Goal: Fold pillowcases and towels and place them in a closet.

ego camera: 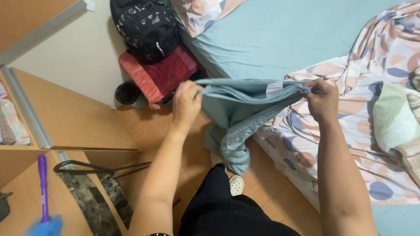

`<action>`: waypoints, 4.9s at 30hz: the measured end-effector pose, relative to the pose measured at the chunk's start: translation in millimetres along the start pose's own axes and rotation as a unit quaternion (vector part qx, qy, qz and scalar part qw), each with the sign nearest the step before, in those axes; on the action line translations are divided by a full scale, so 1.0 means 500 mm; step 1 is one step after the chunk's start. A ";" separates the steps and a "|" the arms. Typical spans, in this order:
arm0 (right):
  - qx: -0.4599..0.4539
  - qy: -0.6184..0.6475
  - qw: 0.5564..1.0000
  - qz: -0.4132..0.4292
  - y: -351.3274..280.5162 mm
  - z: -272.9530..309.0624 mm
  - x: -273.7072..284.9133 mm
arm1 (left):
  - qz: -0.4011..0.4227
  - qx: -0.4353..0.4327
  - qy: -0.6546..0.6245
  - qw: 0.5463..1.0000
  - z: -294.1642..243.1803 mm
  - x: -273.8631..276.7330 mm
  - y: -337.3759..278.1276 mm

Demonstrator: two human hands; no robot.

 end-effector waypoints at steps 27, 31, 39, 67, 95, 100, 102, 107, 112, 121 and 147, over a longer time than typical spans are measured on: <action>0.163 0.164 0.972 -0.034 -0.121 0.559 -0.021 | 0.002 -0.105 -0.193 0.976 -0.059 0.360 0.312; 0.162 0.004 0.981 -0.108 -0.120 0.548 0.018 | 0.042 -0.108 -0.247 0.962 -0.048 0.317 0.330; 0.140 0.069 0.973 -0.172 -0.195 0.470 0.027 | 0.062 -0.125 -0.183 0.973 -0.065 0.251 0.320; 0.068 0.331 0.933 -0.127 0.103 0.286 0.137 | -0.134 0.087 -0.456 0.875 -0.019 -0.296 0.521; -0.508 0.077 0.840 -0.174 -0.046 -0.726 -0.384 | 0.543 0.111 -0.132 0.822 0.403 -1.151 -0.117; -0.488 0.095 0.811 -0.309 -0.130 -0.687 -0.470 | 0.597 0.239 -0.220 0.733 0.498 -1.122 -0.225; -0.558 0.063 0.777 -0.286 -0.195 -0.690 -0.502 | 0.605 0.250 -0.239 0.717 0.524 -1.099 -0.262; -0.482 0.074 0.793 -0.366 -0.272 -0.639 -0.478 | 0.605 0.277 -0.250 0.703 0.557 -0.990 -0.311; -0.395 -0.017 0.831 -0.390 -0.277 -0.524 -0.372 | 0.575 0.162 -0.186 0.781 0.513 -0.924 -0.272; -0.434 -0.176 0.756 -0.457 -0.371 -0.646 -0.331 | 0.557 0.204 -0.124 0.796 0.609 -0.891 -0.346; -0.434 0.031 0.784 -0.443 -0.325 -0.727 -0.390 | 0.483 0.425 -0.200 0.739 0.763 -0.976 -0.146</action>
Point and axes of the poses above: each hand's wrist, its own y-axis towards the middle knuckle, its own x-axis out of the back of the hand, z = x × y, the point moved 10 cm from there along y, towards the middle knuckle, and after that the axes turned 6 degrees about -z, right-handed, at the moved point
